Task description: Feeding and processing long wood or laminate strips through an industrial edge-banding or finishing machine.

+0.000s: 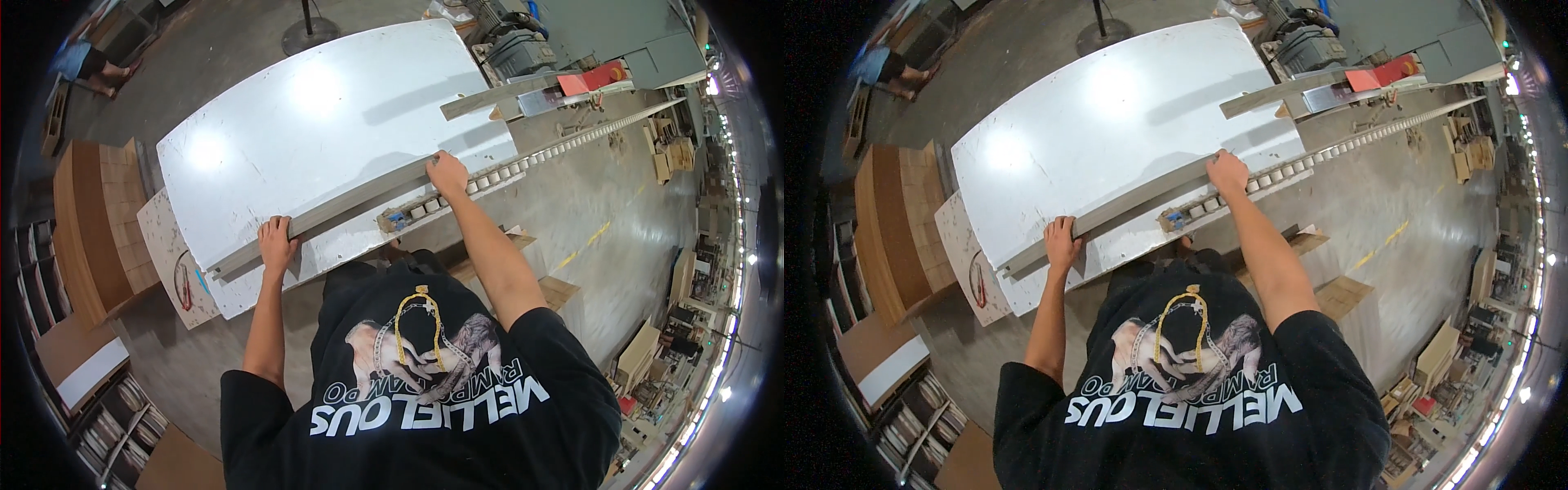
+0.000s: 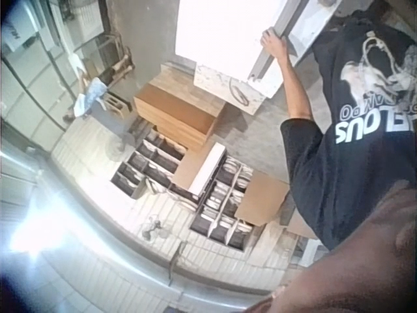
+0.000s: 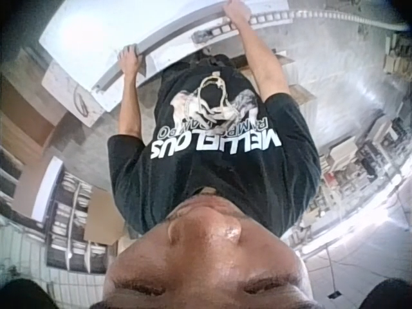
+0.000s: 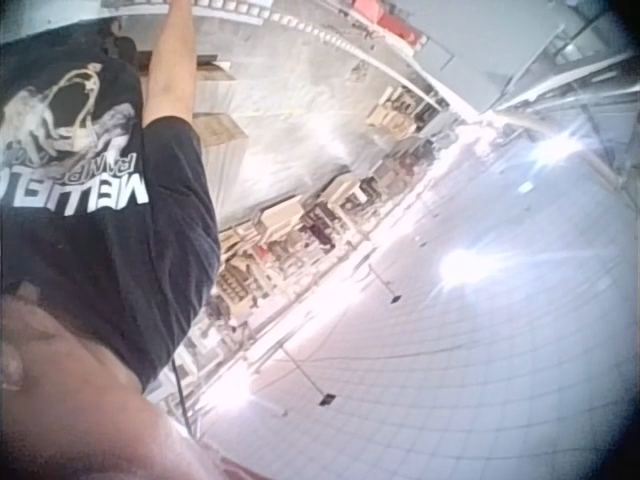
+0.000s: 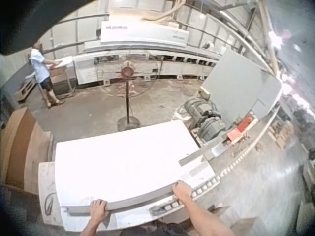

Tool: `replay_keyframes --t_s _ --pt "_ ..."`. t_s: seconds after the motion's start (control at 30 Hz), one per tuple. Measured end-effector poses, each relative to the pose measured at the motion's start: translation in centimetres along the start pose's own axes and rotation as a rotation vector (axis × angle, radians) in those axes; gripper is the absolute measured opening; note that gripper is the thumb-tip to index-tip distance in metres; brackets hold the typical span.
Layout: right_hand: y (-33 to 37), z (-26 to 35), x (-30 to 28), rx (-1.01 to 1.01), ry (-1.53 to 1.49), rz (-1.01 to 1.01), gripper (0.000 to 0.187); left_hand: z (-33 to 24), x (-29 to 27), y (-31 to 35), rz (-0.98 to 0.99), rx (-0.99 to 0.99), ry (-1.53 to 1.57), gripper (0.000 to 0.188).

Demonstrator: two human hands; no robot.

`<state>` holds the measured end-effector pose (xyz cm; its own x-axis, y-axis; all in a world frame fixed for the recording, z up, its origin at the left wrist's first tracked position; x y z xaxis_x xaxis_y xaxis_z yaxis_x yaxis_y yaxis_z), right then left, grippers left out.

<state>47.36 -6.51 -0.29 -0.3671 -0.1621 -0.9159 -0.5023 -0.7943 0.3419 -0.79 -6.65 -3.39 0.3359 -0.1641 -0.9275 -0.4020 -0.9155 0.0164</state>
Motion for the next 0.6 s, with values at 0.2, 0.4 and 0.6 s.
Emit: replay_keyframes --t_s 0.2,0.4,0.6 --pt "0.8 0.8 -0.6 -0.022 -0.015 -0.034 0.038 0.0 -0.1 0.3 -0.016 0.002 -0.013 0.064" --pt "0.2 -0.4 0.0 0.046 0.010 -0.139 0.063 0.3 -0.5 0.2 0.008 -0.013 -0.002 0.063" --pt "-0.7 -0.6 -0.5 0.096 -0.076 0.117 0.084 8.9 -1.5 5.2 -0.234 -0.422 -0.133 0.070"
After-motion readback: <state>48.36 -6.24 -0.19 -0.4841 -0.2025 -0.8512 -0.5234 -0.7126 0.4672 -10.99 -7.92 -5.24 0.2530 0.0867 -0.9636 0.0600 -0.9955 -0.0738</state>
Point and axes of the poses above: each hand's wrist, its own y-axis away from the middle knuckle, its own x-axis out of the palm, z = x × y, the point moved 1 cm from there along -y, towards the middle knuckle, and after that the axes turned 1 degree about -x, right-handed, at the moved point
